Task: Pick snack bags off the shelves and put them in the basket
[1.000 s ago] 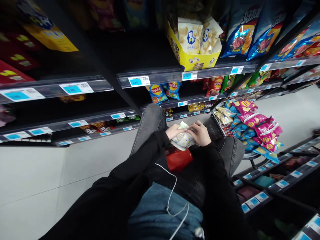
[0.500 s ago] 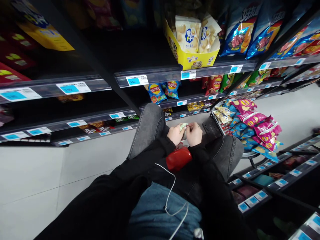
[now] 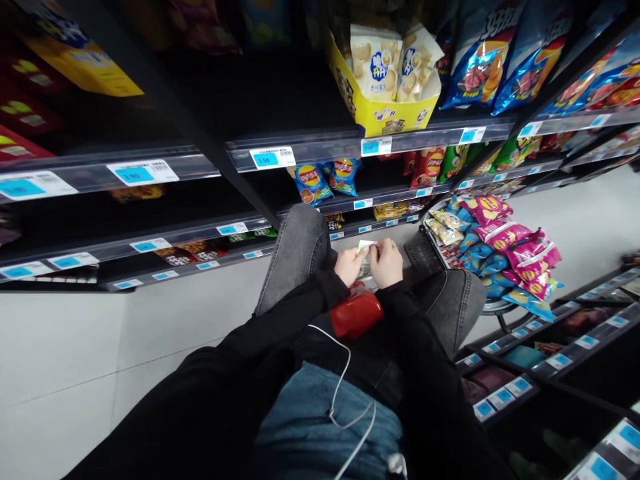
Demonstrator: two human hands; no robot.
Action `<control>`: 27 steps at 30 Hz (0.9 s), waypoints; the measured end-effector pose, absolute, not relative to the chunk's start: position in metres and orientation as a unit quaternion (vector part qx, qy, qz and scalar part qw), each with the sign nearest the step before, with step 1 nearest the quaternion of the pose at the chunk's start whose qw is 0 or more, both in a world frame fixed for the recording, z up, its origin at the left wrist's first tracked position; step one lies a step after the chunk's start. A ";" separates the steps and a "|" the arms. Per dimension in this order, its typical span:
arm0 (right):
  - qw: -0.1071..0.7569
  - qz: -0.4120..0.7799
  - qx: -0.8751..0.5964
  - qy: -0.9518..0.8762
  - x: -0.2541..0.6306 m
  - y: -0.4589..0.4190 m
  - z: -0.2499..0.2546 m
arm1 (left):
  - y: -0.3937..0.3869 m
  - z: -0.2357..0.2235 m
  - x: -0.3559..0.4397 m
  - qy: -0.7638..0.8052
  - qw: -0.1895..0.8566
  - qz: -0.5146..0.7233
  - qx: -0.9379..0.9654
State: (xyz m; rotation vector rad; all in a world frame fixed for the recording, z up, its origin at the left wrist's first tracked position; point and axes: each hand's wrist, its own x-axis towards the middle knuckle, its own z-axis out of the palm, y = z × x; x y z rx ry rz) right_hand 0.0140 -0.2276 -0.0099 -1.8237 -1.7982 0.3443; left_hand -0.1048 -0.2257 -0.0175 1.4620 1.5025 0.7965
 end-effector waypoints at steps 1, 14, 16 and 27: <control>0.279 0.131 -0.667 -0.679 0.015 -0.228 -0.011 | -0.225 -0.019 -0.105 0.601 0.441 0.328 0.580; 0.278 0.092 -0.579 -0.761 0.013 -0.236 -0.010 | -0.194 -0.022 -0.116 0.447 0.719 0.529 0.060; 0.287 0.100 -0.572 -0.762 0.014 -0.236 -0.011 | -0.196 -0.022 -0.118 0.412 0.749 0.515 0.070; 0.233 0.076 -0.567 -0.786 0.030 -0.229 -0.015 | -0.208 -0.017 -0.115 0.367 0.783 0.472 0.172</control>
